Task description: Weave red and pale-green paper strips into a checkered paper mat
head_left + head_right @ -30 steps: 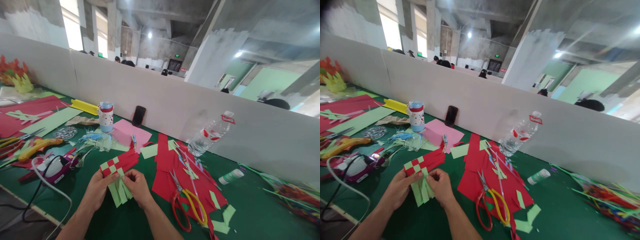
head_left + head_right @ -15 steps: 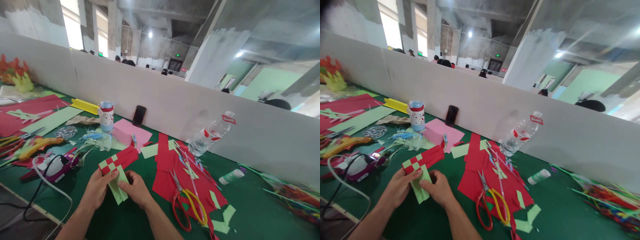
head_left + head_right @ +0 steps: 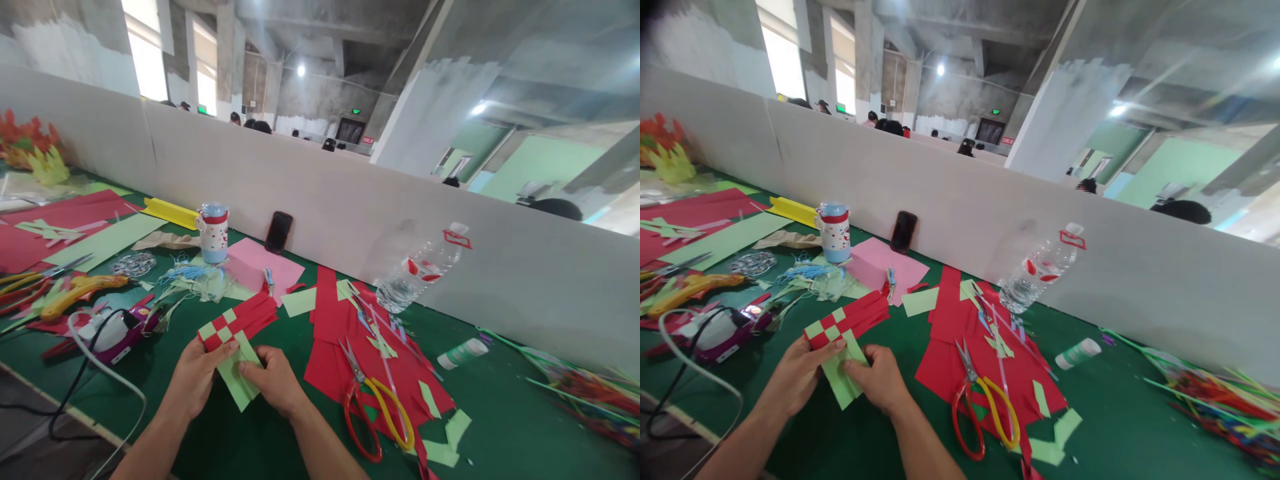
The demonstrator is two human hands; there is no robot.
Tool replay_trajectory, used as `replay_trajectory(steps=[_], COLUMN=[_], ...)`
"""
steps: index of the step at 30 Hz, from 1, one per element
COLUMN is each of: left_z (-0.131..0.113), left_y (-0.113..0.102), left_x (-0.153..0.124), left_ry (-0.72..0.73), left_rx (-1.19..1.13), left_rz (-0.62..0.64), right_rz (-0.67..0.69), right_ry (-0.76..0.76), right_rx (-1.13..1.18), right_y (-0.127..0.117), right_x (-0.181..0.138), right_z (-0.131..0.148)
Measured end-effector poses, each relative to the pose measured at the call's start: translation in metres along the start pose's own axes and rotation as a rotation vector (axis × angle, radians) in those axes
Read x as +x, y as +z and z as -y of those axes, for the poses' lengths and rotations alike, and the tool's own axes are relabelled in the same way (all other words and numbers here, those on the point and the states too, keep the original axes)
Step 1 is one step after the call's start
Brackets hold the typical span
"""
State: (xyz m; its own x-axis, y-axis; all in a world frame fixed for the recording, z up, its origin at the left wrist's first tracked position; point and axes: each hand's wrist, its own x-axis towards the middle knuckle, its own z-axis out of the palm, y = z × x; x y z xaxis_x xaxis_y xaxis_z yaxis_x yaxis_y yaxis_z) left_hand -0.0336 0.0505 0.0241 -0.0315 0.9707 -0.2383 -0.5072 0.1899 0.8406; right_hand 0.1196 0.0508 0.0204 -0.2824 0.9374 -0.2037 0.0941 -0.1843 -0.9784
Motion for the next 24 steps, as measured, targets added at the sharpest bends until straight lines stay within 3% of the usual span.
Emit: replay_trajectory(steps=[9, 17, 24], left_z=[-0.005, -0.002, 0.001], left_y=[0.008, -0.008, -0.01], left_x=[-0.002, -0.001, 0.0], left_ry=[-0.003, -0.05, -0.059], left_rx=[0.011, 0.017, -0.002], left_rz=[0.051, 0.108, 0.108], right_rz=[0.083, 0.062, 0.075], right_ry=[0.011, -0.017, -0.029], right_rx=[0.095, 0.148, 0.133], right_y=[-0.001, 0.001, 0.001], right_x=[-0.001, 0.001, 0.001], right_z=[0.0, -0.004, -0.004])
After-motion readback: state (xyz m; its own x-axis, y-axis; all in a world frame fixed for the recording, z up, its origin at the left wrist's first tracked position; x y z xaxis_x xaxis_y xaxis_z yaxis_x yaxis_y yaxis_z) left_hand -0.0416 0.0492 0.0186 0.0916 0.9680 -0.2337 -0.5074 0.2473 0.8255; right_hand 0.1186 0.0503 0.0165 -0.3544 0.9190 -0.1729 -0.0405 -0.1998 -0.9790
